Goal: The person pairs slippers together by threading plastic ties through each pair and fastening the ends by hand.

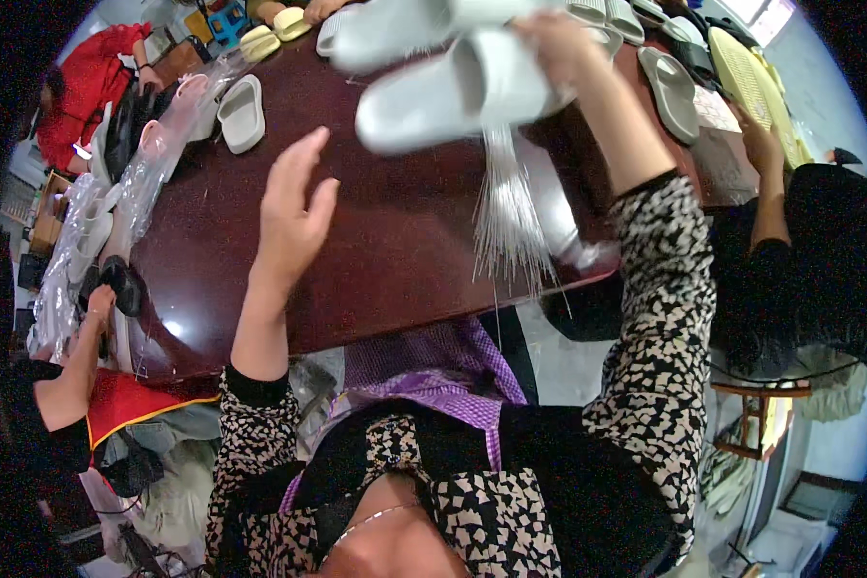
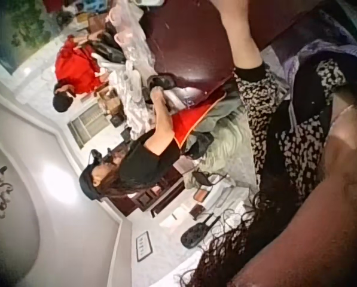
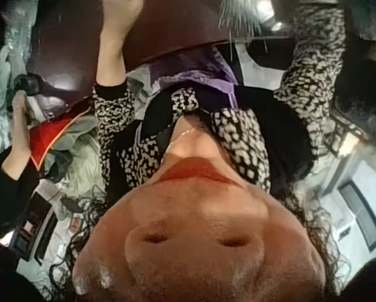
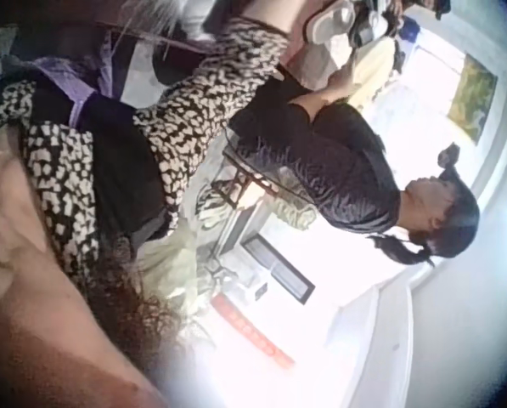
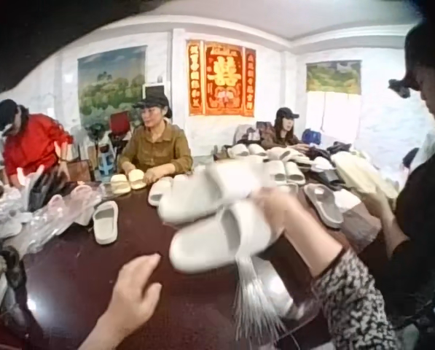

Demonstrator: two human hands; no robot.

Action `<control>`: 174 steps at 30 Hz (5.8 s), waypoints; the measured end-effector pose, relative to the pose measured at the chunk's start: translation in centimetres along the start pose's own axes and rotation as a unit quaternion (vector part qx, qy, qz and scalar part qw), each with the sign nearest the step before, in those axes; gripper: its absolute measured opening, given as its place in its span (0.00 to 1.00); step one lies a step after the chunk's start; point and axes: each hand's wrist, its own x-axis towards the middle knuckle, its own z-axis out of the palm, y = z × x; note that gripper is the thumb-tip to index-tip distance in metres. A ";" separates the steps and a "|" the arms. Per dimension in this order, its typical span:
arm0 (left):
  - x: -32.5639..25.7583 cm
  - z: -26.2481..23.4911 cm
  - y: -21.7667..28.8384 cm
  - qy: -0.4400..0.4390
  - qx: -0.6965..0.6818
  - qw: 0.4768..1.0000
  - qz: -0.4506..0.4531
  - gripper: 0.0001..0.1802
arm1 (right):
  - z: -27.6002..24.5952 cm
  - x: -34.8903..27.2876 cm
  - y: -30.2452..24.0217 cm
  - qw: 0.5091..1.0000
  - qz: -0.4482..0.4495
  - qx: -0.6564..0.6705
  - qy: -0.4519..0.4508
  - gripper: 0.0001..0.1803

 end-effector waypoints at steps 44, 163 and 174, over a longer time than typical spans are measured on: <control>20.6 -2.1 -9.7 -0.081 -0.436 0.891 -0.096 0.22 | 6.6 -3.0 -10.2 0.988 -0.136 -0.014 0.073 0.15; -8.0 -14.1 -1.3 0.024 0.143 0.938 -0.316 0.06 | 7.7 -5.9 -21.7 0.647 0.159 0.746 -0.004 0.08; 1.0 -6.0 -15.9 -0.090 0.228 0.950 -0.195 0.22 | 9.0 -5.9 -21.4 0.673 0.178 0.714 -0.081 0.08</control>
